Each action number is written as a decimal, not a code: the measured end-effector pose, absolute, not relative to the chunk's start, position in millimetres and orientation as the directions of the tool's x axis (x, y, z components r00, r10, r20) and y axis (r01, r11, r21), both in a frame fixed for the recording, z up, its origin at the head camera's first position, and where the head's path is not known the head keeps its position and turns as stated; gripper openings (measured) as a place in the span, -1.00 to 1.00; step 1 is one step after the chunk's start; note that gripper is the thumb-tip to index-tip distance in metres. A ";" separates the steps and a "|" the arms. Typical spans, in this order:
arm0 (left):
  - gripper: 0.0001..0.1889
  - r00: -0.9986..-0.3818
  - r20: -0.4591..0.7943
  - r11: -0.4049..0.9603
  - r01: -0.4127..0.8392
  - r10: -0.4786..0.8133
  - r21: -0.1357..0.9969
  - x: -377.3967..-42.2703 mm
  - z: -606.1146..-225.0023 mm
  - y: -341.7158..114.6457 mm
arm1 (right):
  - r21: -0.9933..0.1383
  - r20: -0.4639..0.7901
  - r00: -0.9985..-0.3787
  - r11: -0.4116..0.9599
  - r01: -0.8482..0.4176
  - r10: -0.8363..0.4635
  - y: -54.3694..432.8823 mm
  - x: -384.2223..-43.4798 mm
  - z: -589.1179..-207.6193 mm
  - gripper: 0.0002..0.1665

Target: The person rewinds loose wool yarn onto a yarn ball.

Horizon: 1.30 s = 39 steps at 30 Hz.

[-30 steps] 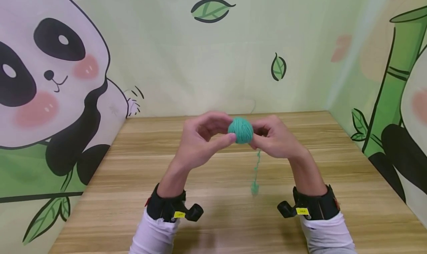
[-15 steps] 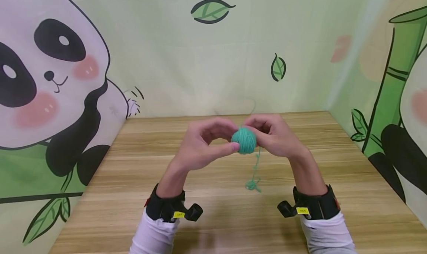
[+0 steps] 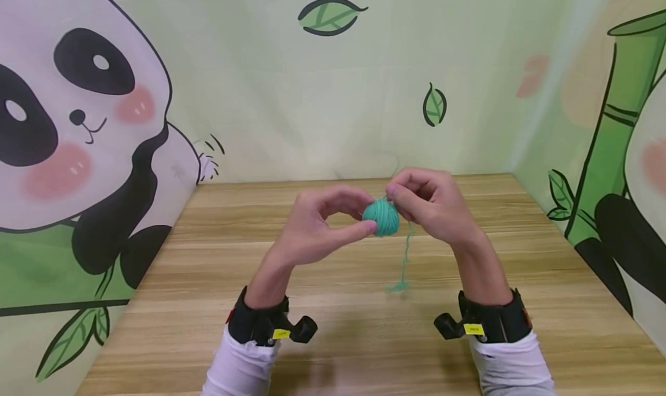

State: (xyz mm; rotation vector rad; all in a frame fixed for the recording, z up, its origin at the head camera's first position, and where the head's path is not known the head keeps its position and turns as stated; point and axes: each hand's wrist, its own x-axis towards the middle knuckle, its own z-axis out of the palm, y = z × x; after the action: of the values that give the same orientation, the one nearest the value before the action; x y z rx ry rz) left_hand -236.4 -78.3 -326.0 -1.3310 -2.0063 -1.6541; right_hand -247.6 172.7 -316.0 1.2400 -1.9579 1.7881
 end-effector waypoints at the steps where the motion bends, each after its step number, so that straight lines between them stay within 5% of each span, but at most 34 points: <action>1: -0.70 -0.574 0.659 -0.030 0.743 0.487 0.669 -236.8 -326.2 -78.1 | -0.712 0.663 -0.617 -0.101 -0.695 -0.425 172.6 -247.6 -315.8 -0.74; 20: -0.72 -0.641 0.694 0.138 0.759 0.327 0.636 -241.7 -328.6 -76.0 | -0.650 0.706 -0.532 -0.130 -0.748 -0.467 173.0 -245.9 -315.5 -0.78; 39: -0.71 -0.663 0.739 0.106 0.749 0.117 0.655 -244.4 -327.9 -73.9 | -0.636 0.652 -0.443 -0.125 -0.762 -0.616 172.4 -249.6 -319.4 -0.79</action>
State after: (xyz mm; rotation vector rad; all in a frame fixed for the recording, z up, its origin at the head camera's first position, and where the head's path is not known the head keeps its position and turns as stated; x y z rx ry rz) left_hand -244.4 -73.9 -327.9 -0.8412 -1.8732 -1.5964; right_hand -249.6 172.4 -319.4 1.5763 -1.9825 1.6183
